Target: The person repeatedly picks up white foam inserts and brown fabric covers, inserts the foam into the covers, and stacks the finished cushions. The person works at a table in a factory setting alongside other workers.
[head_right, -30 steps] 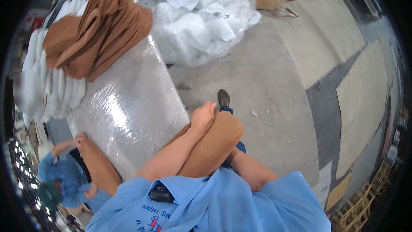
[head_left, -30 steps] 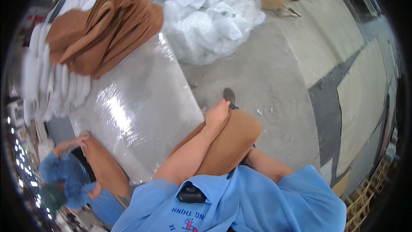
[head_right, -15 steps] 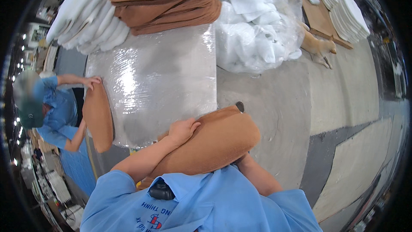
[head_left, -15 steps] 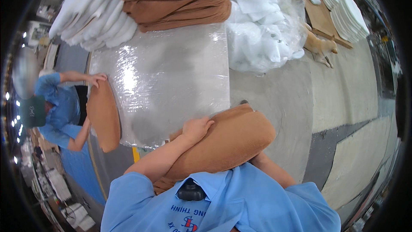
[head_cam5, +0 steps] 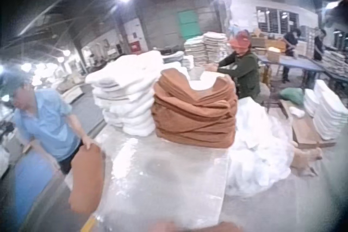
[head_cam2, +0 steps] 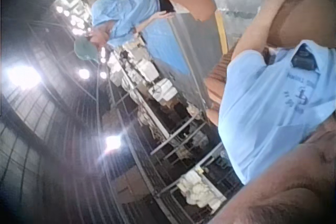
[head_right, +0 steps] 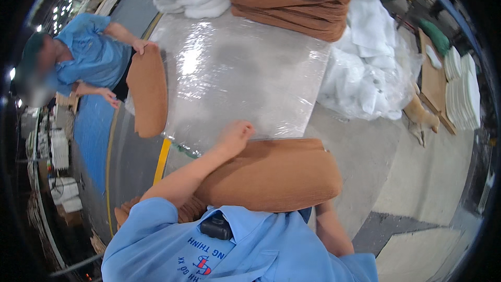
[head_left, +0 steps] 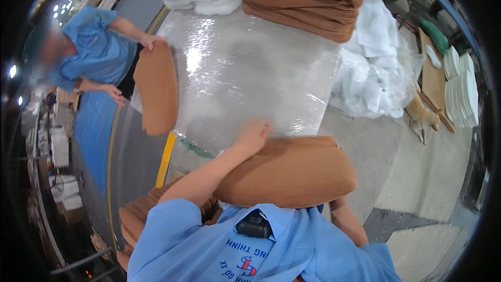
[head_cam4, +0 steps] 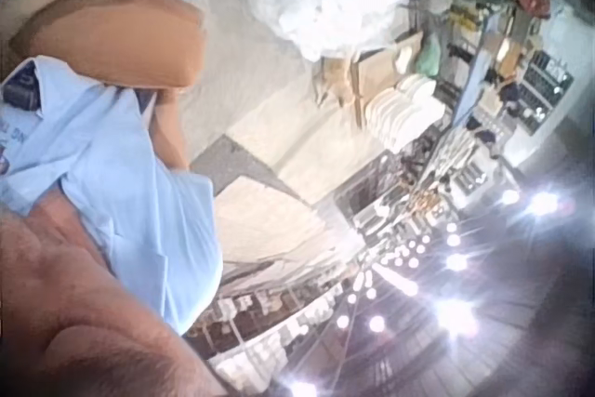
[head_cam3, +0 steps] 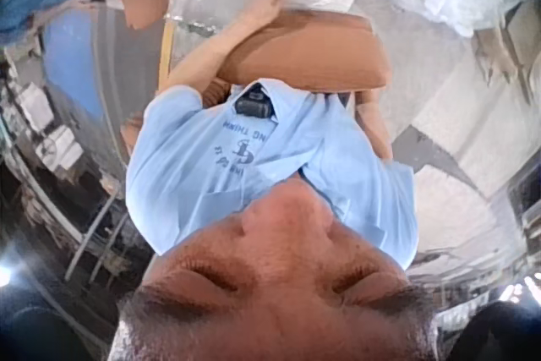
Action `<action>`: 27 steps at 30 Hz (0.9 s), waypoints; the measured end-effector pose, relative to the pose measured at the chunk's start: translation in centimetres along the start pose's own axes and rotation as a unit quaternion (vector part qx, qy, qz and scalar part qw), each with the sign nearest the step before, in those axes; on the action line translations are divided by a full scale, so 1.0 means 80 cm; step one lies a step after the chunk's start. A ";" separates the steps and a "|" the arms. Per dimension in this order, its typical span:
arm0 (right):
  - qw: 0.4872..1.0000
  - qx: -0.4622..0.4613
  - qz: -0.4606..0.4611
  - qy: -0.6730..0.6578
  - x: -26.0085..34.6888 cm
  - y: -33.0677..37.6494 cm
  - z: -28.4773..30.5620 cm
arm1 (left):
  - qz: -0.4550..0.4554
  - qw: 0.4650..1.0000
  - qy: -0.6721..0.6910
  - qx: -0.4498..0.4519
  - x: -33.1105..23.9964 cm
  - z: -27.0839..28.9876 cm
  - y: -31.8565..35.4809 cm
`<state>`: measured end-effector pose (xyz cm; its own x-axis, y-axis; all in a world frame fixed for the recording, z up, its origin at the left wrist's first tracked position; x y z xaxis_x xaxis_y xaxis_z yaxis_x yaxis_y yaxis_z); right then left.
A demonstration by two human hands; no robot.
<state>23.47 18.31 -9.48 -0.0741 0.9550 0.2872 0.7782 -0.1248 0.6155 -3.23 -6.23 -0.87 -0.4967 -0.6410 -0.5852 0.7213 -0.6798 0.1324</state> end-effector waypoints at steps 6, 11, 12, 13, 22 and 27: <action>0.918 -0.139 -0.218 0.300 0.131 0.047 -0.063 | 0.204 0.968 -0.084 0.117 -0.002 0.123 0.159; 0.807 -0.122 -0.363 0.449 0.136 0.057 -0.144 | 0.470 0.813 0.311 0.147 -0.032 0.119 0.203; 0.808 -0.126 -0.374 0.438 0.134 0.053 -0.145 | 0.469 0.827 0.281 0.133 -0.017 0.104 0.213; 0.808 -0.131 -0.386 0.426 0.132 0.049 -0.143 | 0.470 0.838 0.250 0.121 0.008 0.079 0.227; 0.797 -0.198 -0.373 0.431 0.111 -0.008 -0.117 | 0.524 0.814 0.243 0.061 0.052 0.017 0.234; 0.742 -0.235 -0.390 0.492 0.109 -0.059 -0.110 | 0.517 0.820 0.235 0.072 0.087 -0.008 0.238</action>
<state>13.62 24.83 -3.41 -0.9870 0.1564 -0.0367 -0.0273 0.0619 0.9977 7.36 -23.42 -2.96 0.6099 -0.7159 -0.3399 0.5579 0.0832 0.8257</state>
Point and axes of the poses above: each hand's wrist, its own y-axis away from the middle knuckle, its own z-axis out of the back of the hand, x = y × z, the point moved 4 cm from there along -y, towards the middle knuckle, and after that the axes turned 8 degrees about -z, right-handed, at the moved point
